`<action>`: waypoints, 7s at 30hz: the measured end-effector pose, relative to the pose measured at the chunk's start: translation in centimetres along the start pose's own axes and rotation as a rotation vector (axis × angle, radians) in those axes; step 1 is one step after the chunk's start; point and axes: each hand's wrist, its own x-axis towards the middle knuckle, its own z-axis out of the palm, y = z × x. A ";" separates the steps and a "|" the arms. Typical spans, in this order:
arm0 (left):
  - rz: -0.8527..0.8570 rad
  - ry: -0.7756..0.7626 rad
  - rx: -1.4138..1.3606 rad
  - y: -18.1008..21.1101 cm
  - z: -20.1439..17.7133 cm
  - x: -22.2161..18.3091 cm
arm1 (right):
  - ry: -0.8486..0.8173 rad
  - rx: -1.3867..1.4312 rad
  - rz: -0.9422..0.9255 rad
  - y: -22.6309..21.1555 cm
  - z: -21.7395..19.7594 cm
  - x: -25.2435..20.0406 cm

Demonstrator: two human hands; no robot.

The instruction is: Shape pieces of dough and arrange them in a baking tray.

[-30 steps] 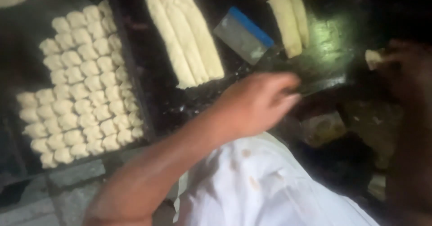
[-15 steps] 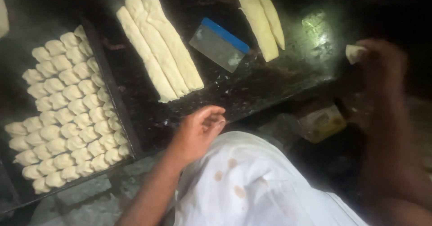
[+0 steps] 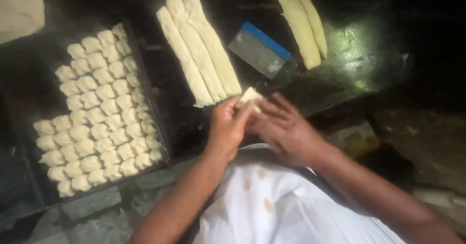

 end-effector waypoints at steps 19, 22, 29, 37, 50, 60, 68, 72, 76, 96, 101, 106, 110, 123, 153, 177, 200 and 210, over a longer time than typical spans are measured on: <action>0.186 0.204 0.083 -1.4 -3.8 -1.0 | -0.616 0.168 0.386 17.4 -1.1 -0.3; 0.171 0.210 0.169 -0.4 -2.7 -1.0 | -1.132 0.364 0.286 13.8 -1.2 0.4; 0.393 0.146 0.506 0.6 0.4 -1.4 | -0.476 0.608 0.530 5.1 1.7 1.9; 0.269 0.116 0.657 3.8 3.8 -2.1 | -0.282 1.290 0.586 5.9 2.6 3.6; 0.295 0.123 0.249 2.8 0.5 -2.8 | 0.200 0.313 -0.278 2.7 2.0 2.5; 0.364 0.154 0.599 4.0 -1.9 -5.2 | -0.398 1.339 0.543 2.6 1.1 6.0; 0.322 -0.055 0.341 4.0 -3.8 -5.6 | 0.184 0.415 -0.062 -3.0 1.8 5.4; 0.171 0.001 -0.189 4.4 -4.8 -6.5 | 0.276 0.299 -0.330 -5.6 1.3 6.1; 0.184 0.059 -0.140 3.8 -5.5 -6.6 | 0.282 0.277 -0.382 -5.8 2.6 6.0; 0.627 0.339 0.247 6.8 -15.5 -12.2 | -0.452 0.424 0.243 -7.0 11.9 12.0; 0.611 0.477 0.183 7.1 -19.7 -15.5 | -0.569 0.188 0.444 -9.8 9.2 12.9; 0.580 0.604 0.094 6.9 -22.2 -18.0 | -0.801 0.100 0.274 -0.3 17.4 10.8; 0.655 0.649 0.150 6.2 -24.2 -19.3 | -0.815 0.138 0.540 -10.9 8.6 23.0; 0.718 0.743 0.335 7.9 -27.7 -22.7 | -0.041 -0.033 -0.403 -14.8 26.0 41.1; 0.737 0.930 1.124 13.7 -40.4 6.8 | 0.034 0.279 0.223 -4.0 8.3 13.4; 0.718 0.502 1.066 5.7 -9.2 -4.4 | -0.288 0.212 0.161 8.2 10.1 22.9; -0.325 -0.416 0.546 -0.5 10.0 13.6 | 0.370 0.127 0.768 24.1 -4.5 -14.1; -0.302 -0.356 0.639 1.9 10.7 9.5 | -0.078 -0.107 0.714 20.7 -1.3 -12.7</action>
